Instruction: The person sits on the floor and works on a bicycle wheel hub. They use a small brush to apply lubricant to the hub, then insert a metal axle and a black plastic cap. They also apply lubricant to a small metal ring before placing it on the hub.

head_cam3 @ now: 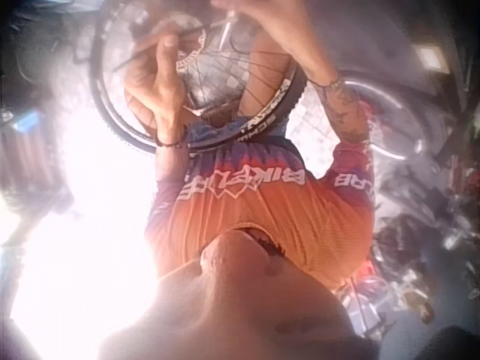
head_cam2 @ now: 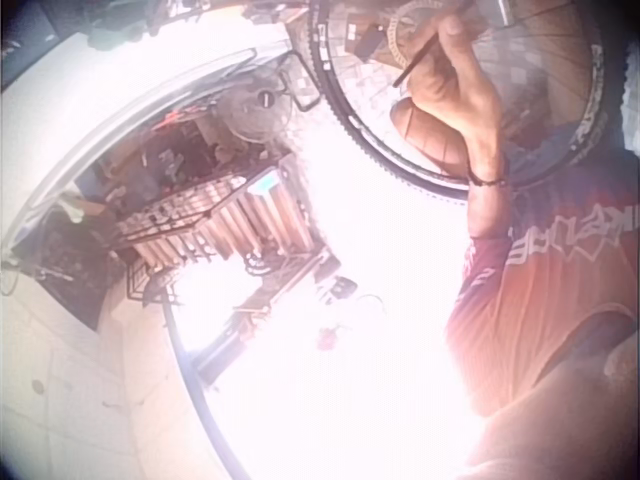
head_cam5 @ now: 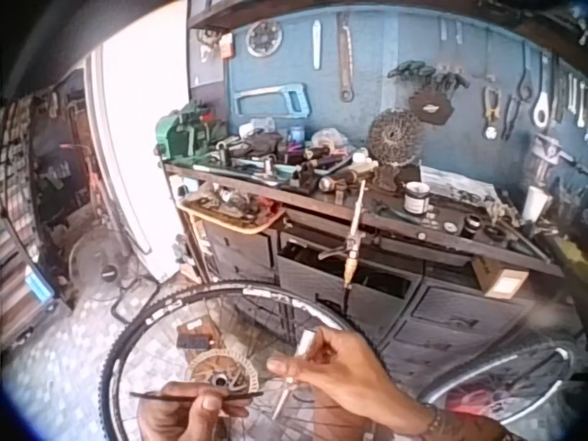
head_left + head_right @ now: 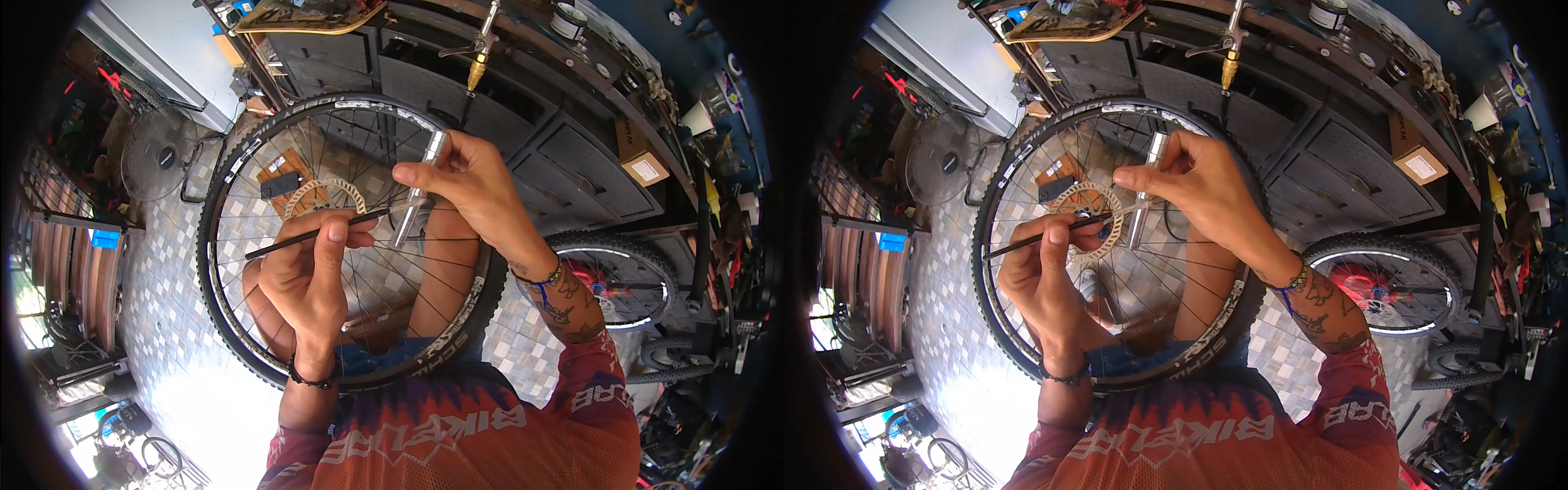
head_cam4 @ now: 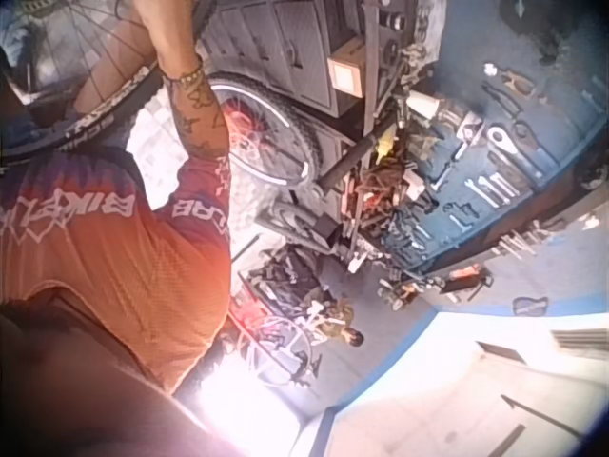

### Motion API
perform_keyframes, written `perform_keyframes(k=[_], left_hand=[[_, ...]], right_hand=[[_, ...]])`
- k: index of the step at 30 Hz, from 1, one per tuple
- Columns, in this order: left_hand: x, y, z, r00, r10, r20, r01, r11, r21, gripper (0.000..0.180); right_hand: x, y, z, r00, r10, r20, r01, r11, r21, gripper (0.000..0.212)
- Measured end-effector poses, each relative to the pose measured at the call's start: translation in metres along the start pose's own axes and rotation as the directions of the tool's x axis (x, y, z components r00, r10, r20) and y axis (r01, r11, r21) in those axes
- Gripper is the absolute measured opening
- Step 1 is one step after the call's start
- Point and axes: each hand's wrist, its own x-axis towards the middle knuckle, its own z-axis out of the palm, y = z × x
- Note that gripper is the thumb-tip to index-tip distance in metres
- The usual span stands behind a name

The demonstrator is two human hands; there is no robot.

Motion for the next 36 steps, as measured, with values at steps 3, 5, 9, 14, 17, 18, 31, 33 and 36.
perform_keyframes(k=[3, 5, 9, 14, 17, 18, 31, 33, 36], left_hand=[[0.001, 0.001, -0.002, 1.000, -0.010, 0.004, 0.010, 1.000, 0.010, 0.018], [0.002, 0.002, -0.003, 1.000, 0.010, -0.005, -0.009, 1.000, 0.006, 0.018], [0.004, 0.003, -0.004, 1.000, 0.006, -0.023, -0.006, 1.000, 0.004, 0.017], [0.005, 0.002, -0.003, 0.999, -0.020, -0.037, 0.021, 0.999, 0.035, 0.017], [0.005, 0.002, -0.003, 0.999, -0.011, -0.041, 0.012, 0.999, 0.038, 0.017], [0.005, 0.002, -0.003, 0.999, -0.005, -0.042, 0.007, 0.999, 0.034, 0.016], [0.141, 0.057, 0.110, 0.957, 0.275, 0.092, -0.285, 0.950, 0.125, 0.028], [0.205, 0.052, 0.182, 0.877, 0.352, 0.327, -0.361, 0.932, -0.035, 0.028], [0.279, 0.027, 0.264, 0.728, 0.454, 0.514, -0.592, 0.795, 0.136, 0.020]], right_hand=[[-0.001, -0.003, -0.001, 1.000, 0.004, 0.005, -0.004, 1.000, -0.019, 0.042], [-0.001, -0.007, -0.001, 1.000, 0.011, 0.009, -0.011, 0.999, -0.041, 0.042], [-0.002, -0.011, -0.002, 1.000, 0.015, 0.021, -0.014, 0.999, -0.048, 0.042], [-0.003, -0.009, -0.004, 0.999, 0.015, 0.041, -0.014, 0.999, -0.034, 0.042], [-0.004, -0.006, -0.002, 0.999, 0.007, 0.047, -0.008, 1.000, 0.007, 0.042], [-0.004, -0.006, -0.001, 0.999, 0.010, 0.040, -0.010, 1.000, 0.009, 0.042], [-0.007, 0.062, -0.022, 0.990, 0.141, -0.005, -0.137, 0.968, 0.213, 0.026], [-0.022, 0.079, -0.022, 0.982, 0.184, -0.043, -0.167, 0.951, 0.260, 0.027], [-0.045, 0.078, -0.021, 0.976, 0.206, -0.069, -0.175, 0.934, 0.312, 0.027]])
